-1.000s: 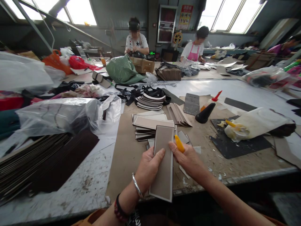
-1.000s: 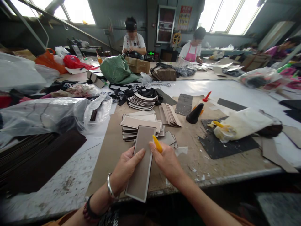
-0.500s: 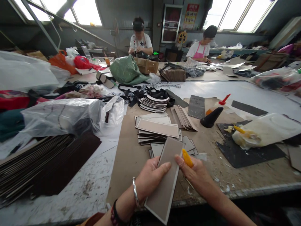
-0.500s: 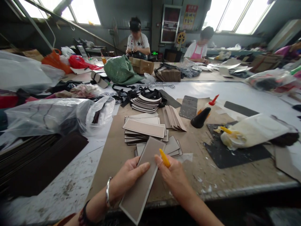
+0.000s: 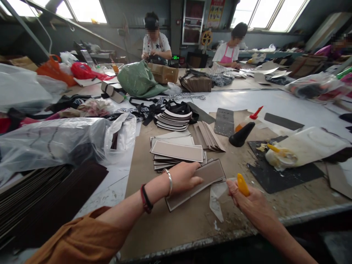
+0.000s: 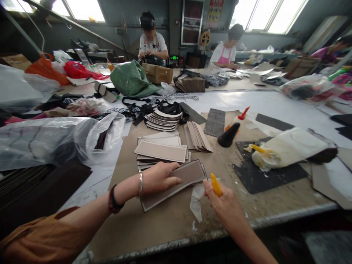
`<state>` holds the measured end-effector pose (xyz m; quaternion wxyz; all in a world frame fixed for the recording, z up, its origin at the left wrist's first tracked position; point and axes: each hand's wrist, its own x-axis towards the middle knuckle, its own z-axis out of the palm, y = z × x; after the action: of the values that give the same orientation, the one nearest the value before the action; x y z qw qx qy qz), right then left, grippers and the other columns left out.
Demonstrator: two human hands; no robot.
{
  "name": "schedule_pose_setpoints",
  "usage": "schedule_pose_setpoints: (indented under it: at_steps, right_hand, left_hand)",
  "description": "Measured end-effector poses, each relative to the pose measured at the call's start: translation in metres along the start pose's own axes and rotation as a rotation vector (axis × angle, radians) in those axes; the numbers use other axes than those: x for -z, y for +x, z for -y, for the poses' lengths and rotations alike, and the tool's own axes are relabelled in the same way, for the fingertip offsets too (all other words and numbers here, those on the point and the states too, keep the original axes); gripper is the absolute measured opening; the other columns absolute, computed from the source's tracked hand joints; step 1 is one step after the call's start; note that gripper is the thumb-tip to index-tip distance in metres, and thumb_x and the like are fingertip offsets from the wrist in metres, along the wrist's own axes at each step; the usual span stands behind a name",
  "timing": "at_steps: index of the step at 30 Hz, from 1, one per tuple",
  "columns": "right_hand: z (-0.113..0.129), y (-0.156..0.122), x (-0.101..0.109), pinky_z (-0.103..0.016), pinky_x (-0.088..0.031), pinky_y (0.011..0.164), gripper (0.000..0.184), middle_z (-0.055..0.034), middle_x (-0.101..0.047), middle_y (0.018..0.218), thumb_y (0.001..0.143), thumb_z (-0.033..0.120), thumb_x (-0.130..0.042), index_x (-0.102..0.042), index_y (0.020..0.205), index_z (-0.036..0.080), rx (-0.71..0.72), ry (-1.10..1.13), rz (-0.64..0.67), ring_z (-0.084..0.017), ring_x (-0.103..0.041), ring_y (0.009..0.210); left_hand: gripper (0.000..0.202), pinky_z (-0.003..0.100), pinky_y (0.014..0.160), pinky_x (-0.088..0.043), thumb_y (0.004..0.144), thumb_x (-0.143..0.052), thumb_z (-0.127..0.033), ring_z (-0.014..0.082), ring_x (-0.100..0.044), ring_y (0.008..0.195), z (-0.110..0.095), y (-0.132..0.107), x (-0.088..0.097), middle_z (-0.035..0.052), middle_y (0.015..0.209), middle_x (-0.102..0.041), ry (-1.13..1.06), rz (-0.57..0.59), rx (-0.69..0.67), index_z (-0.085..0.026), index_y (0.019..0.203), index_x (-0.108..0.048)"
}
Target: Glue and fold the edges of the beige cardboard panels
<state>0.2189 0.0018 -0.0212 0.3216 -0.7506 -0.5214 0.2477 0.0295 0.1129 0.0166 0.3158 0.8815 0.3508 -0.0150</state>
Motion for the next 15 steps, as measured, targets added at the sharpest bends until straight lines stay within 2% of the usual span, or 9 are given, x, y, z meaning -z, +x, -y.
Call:
schedule_pose_setpoints:
  at_steps: [4, 6, 8, 11, 15]
  right_hand:
    - [-0.015, 0.001, 0.003, -0.026, -0.035, 0.044, 0.045, 0.0019, -0.045, 0.043, 0.079, 0.059, -0.044, -0.052, 0.055, 0.022, 0.008, -0.069, -0.069, -0.015, -0.044, 0.041]
    - [-0.017, 0.002, 0.005, -0.026, -0.035, 0.044, 0.044, 0.0013, -0.046, 0.044, 0.08, 0.058, -0.044, -0.052, 0.055, 0.023, 0.017, -0.102, -0.077, -0.016, -0.046, 0.042]
    - [-0.017, 0.004, 0.007, -0.026, -0.035, 0.044, 0.043, 0.0011, -0.047, 0.045, 0.08, 0.058, -0.043, -0.053, 0.055, 0.024, 0.028, -0.113, -0.067, -0.016, -0.046, 0.042]
    - [-0.016, 0.007, 0.009, -0.026, -0.035, 0.044, 0.042, 0.0013, -0.048, 0.046, 0.08, 0.058, -0.043, -0.055, 0.058, 0.024, 0.028, -0.121, -0.041, -0.016, -0.046, 0.042]
    - [-0.019, 0.007, 0.007, -0.028, -0.042, 0.049, 0.048, -0.0012, -0.053, 0.048, 0.081, 0.061, -0.038, -0.055, 0.055, 0.026, -0.002, -0.148, -0.039, -0.019, -0.053, 0.047]
  left_hand:
    - [0.034, 0.041, 0.075, -0.046, 0.081, -0.049, -0.021, 0.0344, -0.062, 0.091, -0.004, 0.014, -0.017, 0.0197, 0.096, -0.065, 0.142, -0.029, 0.009, -0.01, 0.113, -0.051]
    - [0.032, 0.041, 0.074, -0.046, 0.082, -0.048, -0.021, 0.0339, -0.063, 0.09, -0.003, 0.007, -0.022, 0.0187, 0.095, -0.066, 0.161, -0.032, 0.006, -0.011, 0.113, -0.051]
    - [0.031, 0.037, 0.074, -0.047, 0.084, -0.048, -0.024, 0.0311, -0.063, 0.09, -0.002, -0.004, -0.018, 0.0152, 0.096, -0.067, 0.15, -0.031, -0.032, -0.014, 0.113, -0.053]
    - [0.031, 0.031, 0.073, -0.045, 0.085, -0.048, -0.028, 0.0267, -0.063, 0.089, 0.003, -0.02, 0.007, 0.0099, 0.097, -0.068, 0.084, -0.089, -0.087, -0.02, 0.114, -0.054]
    - [0.029, 0.025, 0.07, -0.043, 0.085, -0.046, -0.028, 0.0209, -0.063, 0.081, 0.02, -0.021, 0.06, 0.0044, 0.09, -0.069, 0.026, -0.282, -0.113, -0.025, 0.11, -0.06]
